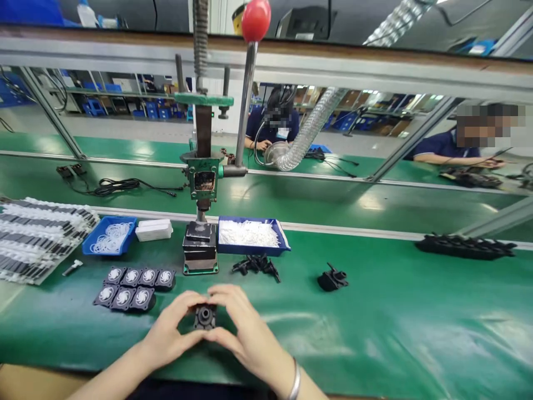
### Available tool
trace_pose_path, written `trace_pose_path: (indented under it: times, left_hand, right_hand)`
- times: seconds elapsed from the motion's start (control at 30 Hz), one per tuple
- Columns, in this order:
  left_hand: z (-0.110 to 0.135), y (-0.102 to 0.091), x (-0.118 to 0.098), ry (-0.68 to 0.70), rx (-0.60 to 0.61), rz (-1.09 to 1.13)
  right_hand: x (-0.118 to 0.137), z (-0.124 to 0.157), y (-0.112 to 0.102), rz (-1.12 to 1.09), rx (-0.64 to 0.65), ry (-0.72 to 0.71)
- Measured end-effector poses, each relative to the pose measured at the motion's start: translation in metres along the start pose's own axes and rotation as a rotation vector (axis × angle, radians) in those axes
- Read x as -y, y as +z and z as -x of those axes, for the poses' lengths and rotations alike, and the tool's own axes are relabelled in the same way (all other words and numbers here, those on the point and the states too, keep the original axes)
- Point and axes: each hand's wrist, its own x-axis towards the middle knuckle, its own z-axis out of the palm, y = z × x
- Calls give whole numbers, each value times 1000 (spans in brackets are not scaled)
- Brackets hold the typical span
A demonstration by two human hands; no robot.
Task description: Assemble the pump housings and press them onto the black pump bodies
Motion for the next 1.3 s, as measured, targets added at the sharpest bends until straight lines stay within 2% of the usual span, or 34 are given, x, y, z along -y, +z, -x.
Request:
trace_pose_path:
  times: [0.07, 0.13, 0.23, 0.27, 0.37, 0.43, 0.5, 0.57, 0.67, 0.77, 0.9, 0.97, 1.03, 1.1, 1.2, 1.3]
  left_hand:
    - [-30, -27, -9, 85, -47, -56]
    - [-65, -53, -12, 98, -131, -91]
    - [-112, -75, -1, 37, -206, -28]
    - [-125, -78, 4, 25, -212, -11]
    - [-148, -78, 23, 21, -207, 1]
    - [-154, -75, 32, 23, -203, -6]
    - [-157, -73, 36, 25, -197, -17]
    - [-158, -74, 37, 29, -184, -31]
    - [-158, -76, 35, 35, -161, -59]
    - [-159, -78, 35, 35, -149, -79]
    - [-160, -78, 38, 35, -145, -93]
    - [-159, -78, 39, 40, -143, -99]
    - [-160, -77, 40, 48, -147, -100]
    - [-160, -78, 40, 57, -157, -99]
    - [-161, -79, 36, 59, -184, -109]
    - [-154, -74, 24, 56, -229, -143]
  right_hand:
    - [12, -26, -35, 125, -74, -98]
    - [22, -65, -72, 243, -267, -204]
    - [30, -144, -122, 230, -596, -339]
    - [33, -172, -137, 204, -658, -375]
    - [49, -244, -176, 196, -655, -505]
    - [64, -264, -189, 235, -607, -535]
    - [77, -257, -184, 283, -625, -541]
    - [83, -228, -164, 317, -738, -558]
    - [79, -181, -127, 296, -967, -613]
    - [70, -164, -110, 216, -1052, -687]
    - [64, -170, -111, 215, -980, -682]
    - [62, -172, -108, 192, -1012, -649]
    - [61, -173, -103, 155, -1092, -682]
    - [63, -176, -103, 156, -1107, -704]
    - [72, -177, -115, 175, -958, -653]
    - [72, -157, -114, 186, -791, -476]
